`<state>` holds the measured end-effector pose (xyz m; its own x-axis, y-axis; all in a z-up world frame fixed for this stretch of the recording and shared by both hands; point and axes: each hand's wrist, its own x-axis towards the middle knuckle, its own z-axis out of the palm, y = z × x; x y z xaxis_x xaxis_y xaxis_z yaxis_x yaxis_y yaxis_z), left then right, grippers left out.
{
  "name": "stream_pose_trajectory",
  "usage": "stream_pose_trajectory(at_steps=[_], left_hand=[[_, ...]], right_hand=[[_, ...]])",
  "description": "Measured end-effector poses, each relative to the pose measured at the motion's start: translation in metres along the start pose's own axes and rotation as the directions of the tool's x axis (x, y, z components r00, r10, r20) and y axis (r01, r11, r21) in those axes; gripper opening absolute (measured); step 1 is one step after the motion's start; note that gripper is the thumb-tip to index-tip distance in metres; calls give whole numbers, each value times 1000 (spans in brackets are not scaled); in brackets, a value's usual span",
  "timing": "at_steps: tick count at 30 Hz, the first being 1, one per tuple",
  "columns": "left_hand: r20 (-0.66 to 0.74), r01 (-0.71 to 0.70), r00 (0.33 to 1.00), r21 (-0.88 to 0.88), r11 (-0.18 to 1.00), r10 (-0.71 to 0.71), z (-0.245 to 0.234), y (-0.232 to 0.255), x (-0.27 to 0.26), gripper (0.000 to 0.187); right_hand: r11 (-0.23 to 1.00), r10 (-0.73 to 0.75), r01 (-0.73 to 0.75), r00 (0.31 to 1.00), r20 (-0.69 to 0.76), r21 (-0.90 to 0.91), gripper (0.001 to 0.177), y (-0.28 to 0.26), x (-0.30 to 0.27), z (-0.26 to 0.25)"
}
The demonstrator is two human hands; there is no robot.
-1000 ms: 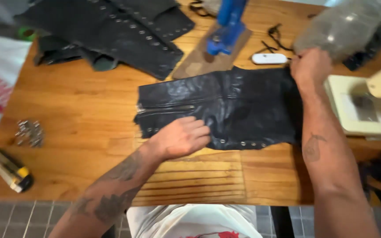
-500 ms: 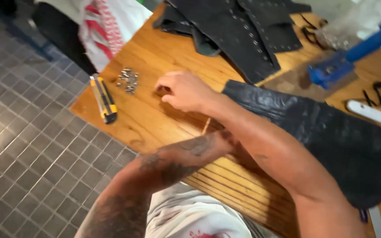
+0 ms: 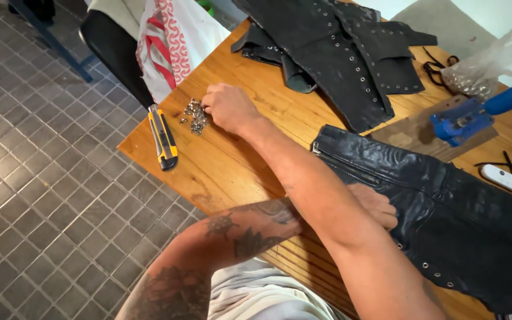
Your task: Attaching metal eyelets to leather garment pieces using a manual hand press
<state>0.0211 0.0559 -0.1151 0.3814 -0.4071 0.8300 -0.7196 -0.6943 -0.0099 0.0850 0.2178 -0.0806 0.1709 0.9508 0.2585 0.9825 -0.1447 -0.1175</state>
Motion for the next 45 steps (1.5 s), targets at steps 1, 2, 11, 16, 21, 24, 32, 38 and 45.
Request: stream_pose_trajectory(at_steps=[1, 2, 11, 16, 21, 24, 32, 38, 45], left_hand=[[15, 4, 1000, 4, 1000, -4, -4, 3, 6, 23], [31, 5, 1000, 9, 1000, -6, -9, 4, 12, 23], [158, -39, 986, -80, 996, 52, -4, 35, 58, 23], [160, -201, 956, -259, 945, 247, 46, 37, 40, 28], [-50, -363, 930, -292, 885, 365, -14, 38, 87, 32], [-83, -424, 905, -280, 861, 418, -20, 38, 97, 35], [-152, -471, 882, -281, 836, 445, -24, 41, 107, 38], [-165, -465, 885, -250, 849, 436, -23, 42, 107, 39], [-189, -459, 886, -232, 857, 423, -26, 44, 109, 39]], right_hand=[[1000, 4, -4, 1000, -3, 24, 11, 0, -2, 0], [1000, 9, -9, 1000, -8, 22, 11, -1, -6, -2], [954, 254, -239, 965, -64, 178, 16, 24, -125, -137], [841, 440, -324, 876, -200, 432, 9, 29, -264, -220], [532, 734, -640, 675, 76, 555, 8, 37, -365, -223], [476, 729, -681, 659, 183, 556, 10, 34, -392, -225], [286, 670, -721, 622, 406, 632, 8, 33, -405, -221], [355, 702, -751, 607, 371, 556, 11, 24, -400, -219], [322, 717, -733, 602, 351, 600, 12, 25, -401, -212]])
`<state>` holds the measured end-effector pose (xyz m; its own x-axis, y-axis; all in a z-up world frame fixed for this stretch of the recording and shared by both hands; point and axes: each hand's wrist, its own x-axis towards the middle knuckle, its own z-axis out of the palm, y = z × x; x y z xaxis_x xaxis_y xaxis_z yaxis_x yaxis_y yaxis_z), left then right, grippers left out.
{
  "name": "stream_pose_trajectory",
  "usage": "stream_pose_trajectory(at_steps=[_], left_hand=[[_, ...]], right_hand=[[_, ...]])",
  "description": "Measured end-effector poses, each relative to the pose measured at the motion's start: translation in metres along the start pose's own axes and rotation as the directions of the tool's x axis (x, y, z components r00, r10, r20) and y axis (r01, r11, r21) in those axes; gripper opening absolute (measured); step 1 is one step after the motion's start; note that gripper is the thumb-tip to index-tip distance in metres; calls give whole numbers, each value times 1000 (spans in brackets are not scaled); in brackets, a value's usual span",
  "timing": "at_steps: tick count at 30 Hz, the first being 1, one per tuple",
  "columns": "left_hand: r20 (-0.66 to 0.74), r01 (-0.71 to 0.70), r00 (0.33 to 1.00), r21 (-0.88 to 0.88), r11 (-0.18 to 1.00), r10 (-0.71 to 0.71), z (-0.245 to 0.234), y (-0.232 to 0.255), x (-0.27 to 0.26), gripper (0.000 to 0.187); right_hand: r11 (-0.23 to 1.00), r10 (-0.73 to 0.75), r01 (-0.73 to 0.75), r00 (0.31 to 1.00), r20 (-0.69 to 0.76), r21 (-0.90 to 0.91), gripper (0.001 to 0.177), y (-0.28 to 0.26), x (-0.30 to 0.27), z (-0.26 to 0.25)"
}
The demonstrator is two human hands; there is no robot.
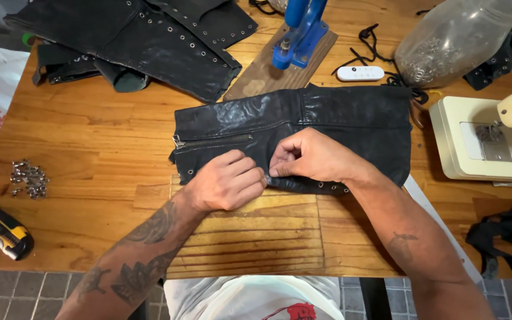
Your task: Attaching metal eyelets to leather garment pieces using a manual hand press
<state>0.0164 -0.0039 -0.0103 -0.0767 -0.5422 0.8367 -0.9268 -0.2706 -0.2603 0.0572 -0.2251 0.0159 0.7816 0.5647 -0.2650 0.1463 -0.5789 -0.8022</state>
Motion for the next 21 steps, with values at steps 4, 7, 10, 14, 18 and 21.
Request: stream_pose_trajectory(at_steps=[4, 7, 10, 14, 18, 21], left_hand=[[-15, 23, 1000, 13, 1000, -22, 0, 2, -3, 38], [-35, 47, 998, 65, 997, -44, -3, 2, 1, 36], [-80, 158, 985, 45, 986, -154, -7, 6, 6, 20], [-89, 214, 973, 24, 976, -211, -2, 6, 0, 20], [-88, 296, 951, -29, 955, -298, 0, 6, -5, 18], [-80, 338, 936, -53, 939, -342, 1, 7, -8, 18]], right_hand=[[983, 22, -31, 998, 51, 182, 11, 17, 8, 3], [946, -5, -11, 999, 49, 324, 21, 34, 17, 7], [907, 10, -19, 1000, 22, 421, 19, 25, 13, 6], [888, -69, 92, 995, -66, 450, 26, 44, 22, 10], [904, -92, 141, 986, -141, 402, 25, 24, 13, 10], [944, -53, 103, 985, -163, 314, 21, 4, 2, 8]])
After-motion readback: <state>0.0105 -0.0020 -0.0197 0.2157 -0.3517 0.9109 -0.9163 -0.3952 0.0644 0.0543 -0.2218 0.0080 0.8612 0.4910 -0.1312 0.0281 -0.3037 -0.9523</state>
